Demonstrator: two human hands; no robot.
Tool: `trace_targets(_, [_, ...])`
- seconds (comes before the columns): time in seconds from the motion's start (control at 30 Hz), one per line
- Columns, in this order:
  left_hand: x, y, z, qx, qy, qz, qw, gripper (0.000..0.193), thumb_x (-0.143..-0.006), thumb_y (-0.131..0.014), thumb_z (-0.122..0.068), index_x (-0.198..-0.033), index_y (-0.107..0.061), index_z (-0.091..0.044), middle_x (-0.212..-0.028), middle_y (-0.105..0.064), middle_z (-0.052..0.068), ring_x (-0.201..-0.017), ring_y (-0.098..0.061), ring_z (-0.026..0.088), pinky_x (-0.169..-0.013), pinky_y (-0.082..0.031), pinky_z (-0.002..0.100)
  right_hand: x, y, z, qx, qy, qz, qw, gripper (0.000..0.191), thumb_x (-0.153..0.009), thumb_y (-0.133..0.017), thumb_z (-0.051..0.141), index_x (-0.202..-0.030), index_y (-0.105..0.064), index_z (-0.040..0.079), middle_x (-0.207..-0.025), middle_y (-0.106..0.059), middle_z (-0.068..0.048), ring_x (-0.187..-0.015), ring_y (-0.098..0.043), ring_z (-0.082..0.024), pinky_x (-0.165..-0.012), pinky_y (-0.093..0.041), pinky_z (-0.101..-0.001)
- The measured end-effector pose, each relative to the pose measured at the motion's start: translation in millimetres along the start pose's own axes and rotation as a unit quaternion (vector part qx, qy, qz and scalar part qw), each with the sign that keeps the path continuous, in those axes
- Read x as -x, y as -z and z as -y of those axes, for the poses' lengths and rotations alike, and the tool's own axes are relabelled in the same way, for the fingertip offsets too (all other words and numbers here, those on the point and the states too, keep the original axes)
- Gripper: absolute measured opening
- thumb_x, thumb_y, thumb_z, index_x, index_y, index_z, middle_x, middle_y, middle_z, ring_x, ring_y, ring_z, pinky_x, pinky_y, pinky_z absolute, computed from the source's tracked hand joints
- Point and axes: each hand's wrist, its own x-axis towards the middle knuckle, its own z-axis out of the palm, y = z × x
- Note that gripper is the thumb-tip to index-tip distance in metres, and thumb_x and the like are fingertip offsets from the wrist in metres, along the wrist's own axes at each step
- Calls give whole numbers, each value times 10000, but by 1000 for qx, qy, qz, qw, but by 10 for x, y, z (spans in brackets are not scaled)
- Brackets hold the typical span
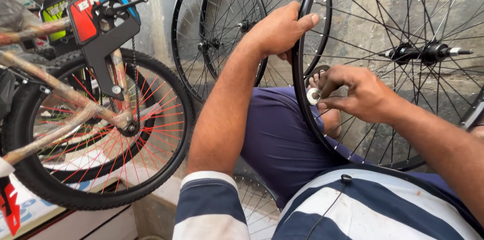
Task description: The person sits on the floor and repeatedly rubs a small white object along the inner rim of a bicycle wheel. They rotate the wheel to access different sections and continue the rubbing motion throughout the clip.
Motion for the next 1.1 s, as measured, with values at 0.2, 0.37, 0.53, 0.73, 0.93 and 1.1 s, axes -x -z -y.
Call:
trace_targets(0.2, [57, -3, -8, 7, -11, 2, 1000, 404, -999, -547, -418, -1023, -531, -15, -643, -682, 92, -462, -705, 183, -378, -539, 312, -219, -131, 331, 348, -74, 21, 934, 366, -812, -759, 235, -1172, -713, 182, -935, -769, -63, -872, -749, -260, -777, -590, -404])
trace_targets(0.37, [63, -16, 26, 14, -18, -2, 1000, 405, -997, -557, -422, -1023, -539, -19, -661, -685, 88, -472, -713, 170, -381, -560, 303, -255, 8, 328, -2, 33, 137, 990, 398, -871, -758, 196, -1239, -684, 63, -1093, -729, -117, -1049, -700, -324, -856, -534, -484])
trace_targets(0.53, [36, 23, 14, 12, -2, 9, 1000, 439, -1007, -555, -428, -1011, -512, 9, -661, -690, 82, -477, -736, 166, -393, -584, 293, -94, -132, 255, 292, 71, -6, 954, 247, -818, -741, 190, -1031, -683, 80, -1048, -757, -112, -969, -722, -286, -868, -550, -440])
trace_targets(0.73, [17, 18, 11, 13, -9, 11, 1000, 412, -1004, -537, -422, -1042, -527, -12, -656, -687, 84, -467, -713, 169, -384, -560, 306, -198, 27, 235, 124, -10, 121, 985, 243, -799, -758, 218, -994, -656, 115, -951, -751, -62, -922, -737, -272, -847, -562, -426])
trace_targets(0.93, [44, 36, 17, 35, 1, 25, 999, 401, -981, -567, -371, -1073, -514, 16, -668, -694, 127, -470, -706, 217, -388, -568, 342, -213, -91, 181, 253, -43, 40, 966, 383, -744, -797, 234, -1082, -656, 124, -953, -730, -111, -840, -737, -307, -740, -579, -427])
trace_targets(1.1, [70, 41, 31, 30, 15, 26, 999, 445, -979, -577, -371, -1090, -507, 54, -680, -713, 162, -484, -723, 242, -406, -563, 357, -313, -207, 93, 248, -53, 103, 962, 372, -843, -762, 214, -1197, -664, 154, -1069, -734, -110, -1020, -704, -316, -846, -543, -437])
